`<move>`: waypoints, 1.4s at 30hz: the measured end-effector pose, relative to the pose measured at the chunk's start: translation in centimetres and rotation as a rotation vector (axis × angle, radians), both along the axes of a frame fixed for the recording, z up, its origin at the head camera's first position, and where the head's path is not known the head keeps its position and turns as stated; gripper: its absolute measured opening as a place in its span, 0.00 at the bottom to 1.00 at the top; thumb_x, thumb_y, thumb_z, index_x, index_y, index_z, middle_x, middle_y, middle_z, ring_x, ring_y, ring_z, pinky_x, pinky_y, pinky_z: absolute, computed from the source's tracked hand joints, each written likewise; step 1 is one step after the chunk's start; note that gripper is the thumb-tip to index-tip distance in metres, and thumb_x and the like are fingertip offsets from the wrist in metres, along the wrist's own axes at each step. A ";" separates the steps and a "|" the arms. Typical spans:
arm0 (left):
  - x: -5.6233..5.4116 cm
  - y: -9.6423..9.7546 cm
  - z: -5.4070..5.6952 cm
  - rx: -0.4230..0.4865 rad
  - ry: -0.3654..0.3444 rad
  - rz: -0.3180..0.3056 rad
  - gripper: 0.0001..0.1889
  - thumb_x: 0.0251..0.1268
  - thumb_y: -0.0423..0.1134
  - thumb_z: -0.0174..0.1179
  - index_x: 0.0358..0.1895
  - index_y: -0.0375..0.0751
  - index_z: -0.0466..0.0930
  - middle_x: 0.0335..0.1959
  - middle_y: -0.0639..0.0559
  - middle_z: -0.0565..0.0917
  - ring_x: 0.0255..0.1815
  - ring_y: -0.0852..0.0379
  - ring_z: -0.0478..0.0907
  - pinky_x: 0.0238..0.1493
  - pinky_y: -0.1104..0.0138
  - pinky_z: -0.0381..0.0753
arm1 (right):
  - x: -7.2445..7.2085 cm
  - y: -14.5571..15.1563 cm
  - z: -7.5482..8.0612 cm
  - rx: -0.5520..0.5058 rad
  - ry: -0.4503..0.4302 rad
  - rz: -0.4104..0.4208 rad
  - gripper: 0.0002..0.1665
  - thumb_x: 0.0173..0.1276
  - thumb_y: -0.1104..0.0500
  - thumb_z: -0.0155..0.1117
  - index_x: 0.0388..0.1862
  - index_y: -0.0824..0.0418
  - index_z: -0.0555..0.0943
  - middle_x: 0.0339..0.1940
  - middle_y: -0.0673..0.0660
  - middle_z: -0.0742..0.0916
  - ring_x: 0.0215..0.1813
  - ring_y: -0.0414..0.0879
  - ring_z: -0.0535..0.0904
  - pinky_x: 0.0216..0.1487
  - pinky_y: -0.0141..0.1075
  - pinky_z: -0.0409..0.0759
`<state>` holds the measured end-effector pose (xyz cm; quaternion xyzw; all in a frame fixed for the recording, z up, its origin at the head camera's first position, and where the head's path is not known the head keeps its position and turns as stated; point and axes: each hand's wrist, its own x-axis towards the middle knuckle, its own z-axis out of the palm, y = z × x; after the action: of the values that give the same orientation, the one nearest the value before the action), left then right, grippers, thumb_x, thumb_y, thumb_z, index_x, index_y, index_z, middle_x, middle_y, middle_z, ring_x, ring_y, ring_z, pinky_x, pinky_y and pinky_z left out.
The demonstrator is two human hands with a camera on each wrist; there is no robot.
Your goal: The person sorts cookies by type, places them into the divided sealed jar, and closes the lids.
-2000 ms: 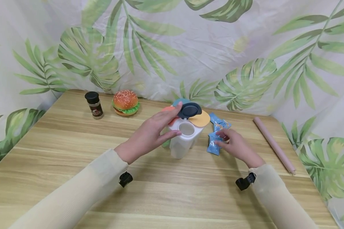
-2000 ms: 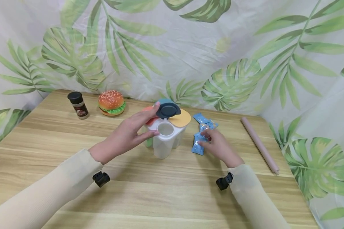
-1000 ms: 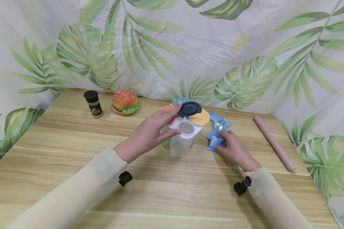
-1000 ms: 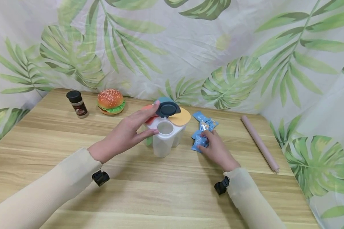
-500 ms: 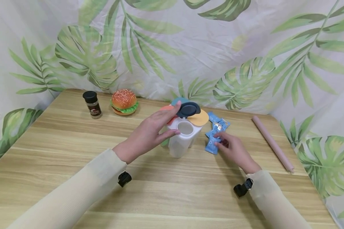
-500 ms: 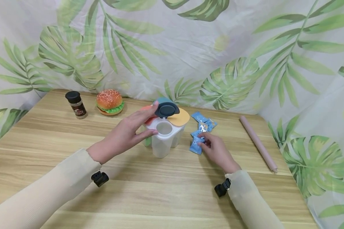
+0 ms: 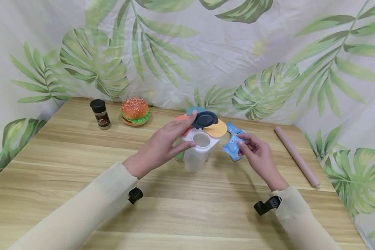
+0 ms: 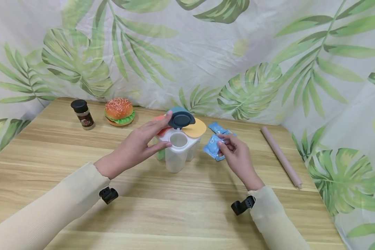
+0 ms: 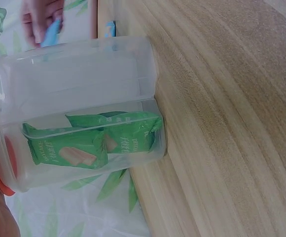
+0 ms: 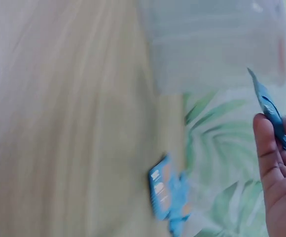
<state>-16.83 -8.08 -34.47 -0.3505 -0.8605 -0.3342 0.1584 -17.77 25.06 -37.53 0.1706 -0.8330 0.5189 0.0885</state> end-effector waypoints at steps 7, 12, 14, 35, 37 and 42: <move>0.2 0.0 0.1 0.005 0.003 0.005 0.46 0.71 0.47 0.69 0.86 0.51 0.51 0.77 0.48 0.75 0.79 0.49 0.71 0.77 0.52 0.75 | 0.8 -1.6 2.8 -0.259 0.096 0.053 0.14 0.77 0.74 0.58 0.57 0.82 0.76 0.35 0.45 0.86 0.31 0.36 0.84 0.36 0.27 0.86; 0.2 0.1 0.1 0.003 0.000 0.004 0.47 0.71 0.47 0.69 0.86 0.51 0.51 0.76 0.48 0.76 0.79 0.49 0.71 0.77 0.52 0.75 | 1.0 -2.5 4.6 -0.301 0.140 0.123 0.13 0.75 0.75 0.59 0.56 0.81 0.75 0.42 0.47 0.88 0.34 0.38 0.85 0.39 0.28 0.87; 0.2 0.1 0.1 0.006 0.001 0.001 0.47 0.71 0.47 0.69 0.86 0.51 0.51 0.76 0.48 0.76 0.79 0.49 0.71 0.77 0.52 0.75 | 1.1 -3.0 5.1 -0.281 0.143 0.140 0.13 0.75 0.75 0.60 0.56 0.80 0.76 0.43 0.47 0.89 0.35 0.38 0.86 0.40 0.29 0.88; 0.1 0.0 0.2 0.006 -0.008 -0.009 0.45 0.72 0.46 0.68 0.86 0.51 0.51 0.77 0.45 0.75 0.79 0.49 0.70 0.78 0.52 0.74 | 0.8 -7.7 6.1 -0.028 0.322 0.237 0.11 0.68 0.77 0.68 0.48 0.73 0.83 0.42 0.67 0.90 0.37 0.36 0.86 0.38 0.23 0.84; 0.1 0.0 0.2 0.004 -0.007 -0.008 0.46 0.72 0.46 0.68 0.86 0.51 0.51 0.76 0.45 0.75 0.79 0.48 0.71 0.77 0.52 0.74 | 0.6 -7.9 6.1 0.004 0.352 0.246 0.10 0.67 0.77 0.68 0.46 0.72 0.83 0.41 0.65 0.90 0.37 0.37 0.86 0.39 0.22 0.84; 0.1 0.0 0.2 0.003 -0.001 -0.004 0.45 0.72 0.46 0.68 0.86 0.50 0.51 0.76 0.45 0.76 0.78 0.49 0.72 0.77 0.52 0.75 | 0.4 -8.3 6.0 0.078 0.409 0.271 0.10 0.67 0.75 0.70 0.45 0.70 0.84 0.40 0.62 0.91 0.38 0.42 0.88 0.42 0.22 0.84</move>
<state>-16.73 -8.10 -34.27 -0.3517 -0.8594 -0.3358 0.1580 -17.42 16.73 -31.50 0.3856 -0.7865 0.4481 0.1784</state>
